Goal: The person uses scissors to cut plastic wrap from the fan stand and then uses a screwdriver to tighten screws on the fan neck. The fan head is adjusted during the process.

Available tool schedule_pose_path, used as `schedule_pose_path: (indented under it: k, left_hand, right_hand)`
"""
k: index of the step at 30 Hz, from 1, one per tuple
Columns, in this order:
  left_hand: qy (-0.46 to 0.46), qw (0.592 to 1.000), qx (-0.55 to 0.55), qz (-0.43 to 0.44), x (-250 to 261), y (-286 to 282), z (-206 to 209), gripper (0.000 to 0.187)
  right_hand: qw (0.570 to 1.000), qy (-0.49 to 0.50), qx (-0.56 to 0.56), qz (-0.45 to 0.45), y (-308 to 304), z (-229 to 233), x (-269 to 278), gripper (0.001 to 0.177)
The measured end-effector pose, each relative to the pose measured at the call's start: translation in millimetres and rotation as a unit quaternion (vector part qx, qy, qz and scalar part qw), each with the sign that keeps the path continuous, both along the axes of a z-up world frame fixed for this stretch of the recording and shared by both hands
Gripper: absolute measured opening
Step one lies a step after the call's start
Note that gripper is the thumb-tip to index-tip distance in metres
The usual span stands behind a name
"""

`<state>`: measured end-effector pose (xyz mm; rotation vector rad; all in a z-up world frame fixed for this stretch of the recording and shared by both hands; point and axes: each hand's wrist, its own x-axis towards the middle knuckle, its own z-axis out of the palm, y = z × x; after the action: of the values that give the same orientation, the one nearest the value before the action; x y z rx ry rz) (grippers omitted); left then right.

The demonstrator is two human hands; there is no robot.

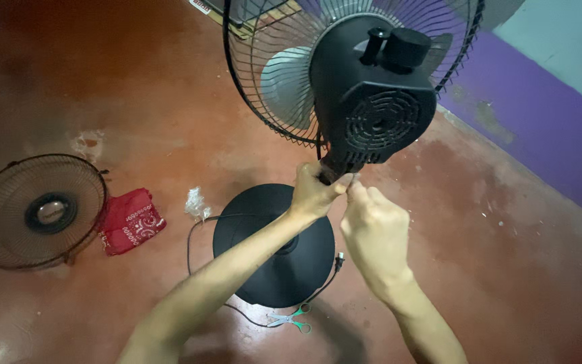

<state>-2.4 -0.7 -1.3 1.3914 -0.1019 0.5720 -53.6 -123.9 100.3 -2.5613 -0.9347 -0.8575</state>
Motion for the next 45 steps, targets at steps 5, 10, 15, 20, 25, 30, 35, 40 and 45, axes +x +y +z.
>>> schedule_pose_path:
  k: [5, 10, 15, 20, 25, 30, 35, 40, 45]
  left_hand:
    - [-0.014, 0.999, 0.028, 0.021, 4.2, -0.5, -10.0, 0.049]
    - [0.022, 0.999, 0.034, 0.024, 14.4, -3.6, -22.2, 0.057]
    - [0.006, 1.0, 0.004, -0.016, 17.8, -2.5, -30.5, 0.058]
    - [-0.007, 0.995, 0.025, -0.092, 24.4, 5.8, -32.8, 0.06]
    - [-0.035, 0.985, -0.051, -0.162, 16.6, 5.4, -28.4, 0.062]
    - [-0.075, 0.991, -0.024, -0.104, 12.2, -0.5, -29.7, 0.074]
    - [-0.104, 0.993, 0.039, -0.047, 21.1, -2.9, -34.9, 0.082]
    - [-0.097, 0.992, 0.078, -0.034, 28.5, 0.5, -36.6, 0.08]
    - [-0.107, 0.99, 0.066, -0.068, 25.8, -0.7, -32.5, 0.079]
  right_hand:
    - [0.982, 0.121, 0.122, 0.082, -12.0, 17.2, 10.5, 0.011]
    - [0.936, 0.302, 0.178, 0.026, -23.5, 30.1, 52.4, 0.01]
    - [0.981, 0.079, 0.103, 0.142, -27.7, 23.1, 60.4, 0.02]
    - [0.984, 0.049, 0.032, 0.166, -33.0, 30.4, 62.2, 0.031]
    - [0.959, 0.198, 0.06, 0.195, -34.3, 36.8, 72.2, 0.051]
    - [0.932, 0.279, 0.105, 0.207, -31.4, 29.7, 74.6, 0.033]
    - [0.973, 0.097, 0.1, 0.184, -24.3, 13.4, 54.7, 0.017]
    - [0.976, 0.046, 0.061, 0.203, -29.5, 15.8, 56.6, 0.025]
    - [0.98, 0.02, -0.117, 0.158, -42.3, 20.0, 50.9, 0.031]
